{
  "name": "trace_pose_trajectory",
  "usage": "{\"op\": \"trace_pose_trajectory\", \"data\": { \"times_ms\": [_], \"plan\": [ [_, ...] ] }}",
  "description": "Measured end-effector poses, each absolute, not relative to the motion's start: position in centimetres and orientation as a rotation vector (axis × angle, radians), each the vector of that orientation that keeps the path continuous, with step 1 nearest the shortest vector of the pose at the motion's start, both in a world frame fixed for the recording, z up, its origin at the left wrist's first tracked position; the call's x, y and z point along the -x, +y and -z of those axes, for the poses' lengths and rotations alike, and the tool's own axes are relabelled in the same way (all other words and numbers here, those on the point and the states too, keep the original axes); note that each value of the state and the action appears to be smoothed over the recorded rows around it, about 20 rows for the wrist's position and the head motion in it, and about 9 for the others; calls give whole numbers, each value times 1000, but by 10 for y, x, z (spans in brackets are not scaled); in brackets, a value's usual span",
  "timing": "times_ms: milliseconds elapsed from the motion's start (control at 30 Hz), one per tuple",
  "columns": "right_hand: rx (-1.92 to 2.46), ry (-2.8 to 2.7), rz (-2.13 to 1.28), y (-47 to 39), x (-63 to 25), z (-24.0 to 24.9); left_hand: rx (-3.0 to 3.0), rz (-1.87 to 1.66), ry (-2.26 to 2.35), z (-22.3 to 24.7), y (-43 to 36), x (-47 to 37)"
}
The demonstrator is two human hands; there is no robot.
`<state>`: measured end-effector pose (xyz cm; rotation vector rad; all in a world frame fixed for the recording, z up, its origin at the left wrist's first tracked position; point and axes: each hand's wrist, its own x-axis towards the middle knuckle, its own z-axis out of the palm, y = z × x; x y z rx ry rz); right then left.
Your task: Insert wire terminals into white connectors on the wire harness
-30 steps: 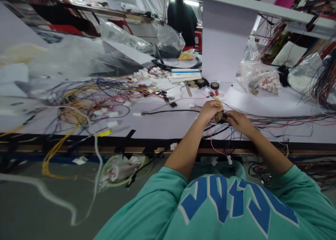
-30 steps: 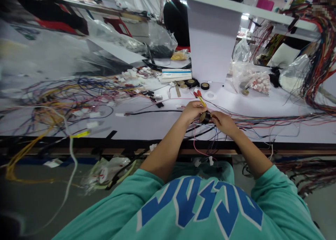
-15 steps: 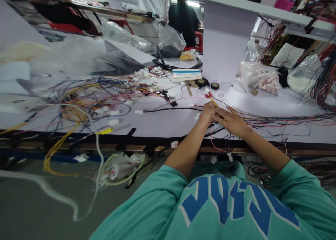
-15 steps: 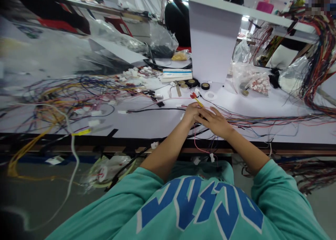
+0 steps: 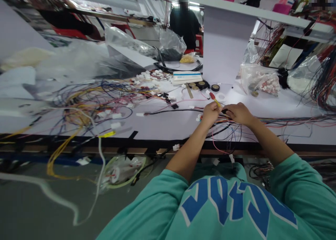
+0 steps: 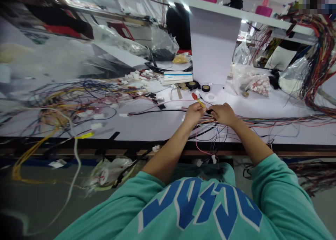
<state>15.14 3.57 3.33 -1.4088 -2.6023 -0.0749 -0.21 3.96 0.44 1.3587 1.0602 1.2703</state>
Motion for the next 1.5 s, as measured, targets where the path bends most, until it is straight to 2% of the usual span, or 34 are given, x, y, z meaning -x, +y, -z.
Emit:
{"op": "trace_pose_trajectory", "data": {
  "times_ms": [100,200,400,600,1100,1500],
  "plan": [
    [1186,-2526,-77,53,-150,-21,-1783,-1329,1106,-7,38,7],
    [1031,-2377,-272,61,-148,-11,-1969,-1351,1168,-10,39,10],
    [1183,-1979,-802,48,-146,-1,-1737,-1220,1017,-6,43,10],
    [1147,-1835,-1214,33,-148,-6,-1571,-1283,986,4,47,7],
    [1178,-1504,-1332,37,-144,11,-1909,-841,1171,-10,42,14],
    [1247,-1489,-1330,35,-142,9,-1959,-739,1319,-18,39,14]
  ]
}}
